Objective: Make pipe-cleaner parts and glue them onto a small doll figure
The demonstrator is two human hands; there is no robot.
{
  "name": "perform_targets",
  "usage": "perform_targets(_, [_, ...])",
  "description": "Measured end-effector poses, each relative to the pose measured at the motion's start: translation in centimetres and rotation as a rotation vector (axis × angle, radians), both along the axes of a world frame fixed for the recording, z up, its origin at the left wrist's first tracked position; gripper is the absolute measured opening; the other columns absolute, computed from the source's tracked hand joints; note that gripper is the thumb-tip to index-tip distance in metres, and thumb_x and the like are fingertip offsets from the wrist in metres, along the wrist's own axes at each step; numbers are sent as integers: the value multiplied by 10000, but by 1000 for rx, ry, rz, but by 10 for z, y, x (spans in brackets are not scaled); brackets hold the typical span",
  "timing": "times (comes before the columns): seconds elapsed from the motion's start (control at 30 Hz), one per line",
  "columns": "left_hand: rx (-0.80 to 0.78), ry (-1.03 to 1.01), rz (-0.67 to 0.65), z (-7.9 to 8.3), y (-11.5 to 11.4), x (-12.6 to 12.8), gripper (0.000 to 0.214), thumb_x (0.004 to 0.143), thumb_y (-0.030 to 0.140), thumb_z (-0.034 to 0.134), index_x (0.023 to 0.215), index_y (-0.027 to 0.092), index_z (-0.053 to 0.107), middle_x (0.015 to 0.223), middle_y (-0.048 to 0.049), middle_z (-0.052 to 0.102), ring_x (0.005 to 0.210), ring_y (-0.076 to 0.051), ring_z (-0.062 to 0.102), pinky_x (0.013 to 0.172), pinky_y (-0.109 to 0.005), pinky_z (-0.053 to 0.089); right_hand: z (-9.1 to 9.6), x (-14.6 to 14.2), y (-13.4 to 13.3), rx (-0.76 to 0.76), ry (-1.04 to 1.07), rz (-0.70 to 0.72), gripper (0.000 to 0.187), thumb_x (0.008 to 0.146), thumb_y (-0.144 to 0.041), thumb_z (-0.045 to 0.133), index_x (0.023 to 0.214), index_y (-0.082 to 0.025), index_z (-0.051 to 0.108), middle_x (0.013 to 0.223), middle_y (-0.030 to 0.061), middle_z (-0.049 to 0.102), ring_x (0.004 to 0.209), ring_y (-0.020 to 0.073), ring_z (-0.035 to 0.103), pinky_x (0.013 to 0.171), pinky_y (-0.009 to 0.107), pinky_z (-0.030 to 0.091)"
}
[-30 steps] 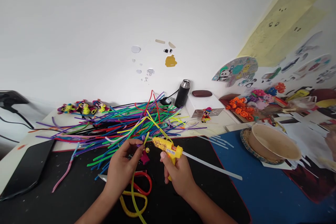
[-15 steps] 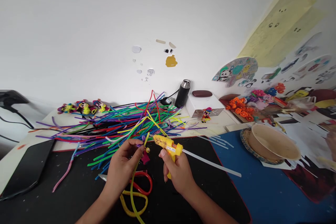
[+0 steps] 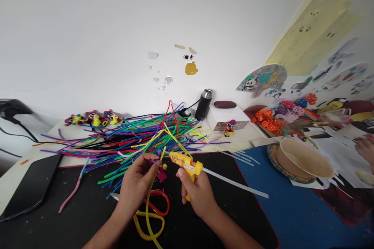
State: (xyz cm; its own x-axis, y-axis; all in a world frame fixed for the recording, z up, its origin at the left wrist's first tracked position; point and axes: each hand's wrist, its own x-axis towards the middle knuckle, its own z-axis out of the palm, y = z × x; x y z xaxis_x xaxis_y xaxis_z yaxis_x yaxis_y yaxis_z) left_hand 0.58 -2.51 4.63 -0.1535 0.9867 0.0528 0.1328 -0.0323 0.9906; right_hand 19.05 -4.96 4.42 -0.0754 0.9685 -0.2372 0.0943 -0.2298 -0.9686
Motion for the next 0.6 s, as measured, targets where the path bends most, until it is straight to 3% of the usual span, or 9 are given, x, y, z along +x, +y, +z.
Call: perform_targets(0.6, [9,4,7,0,0,1,287,825,469,760,943,217,689,758,-5,679,652,-166,633,612,-266,539,-2,-2,-4,6,19,16,666,835,-828,572,880,-165,618,423,-81,465,351,100,458,389,200,319])
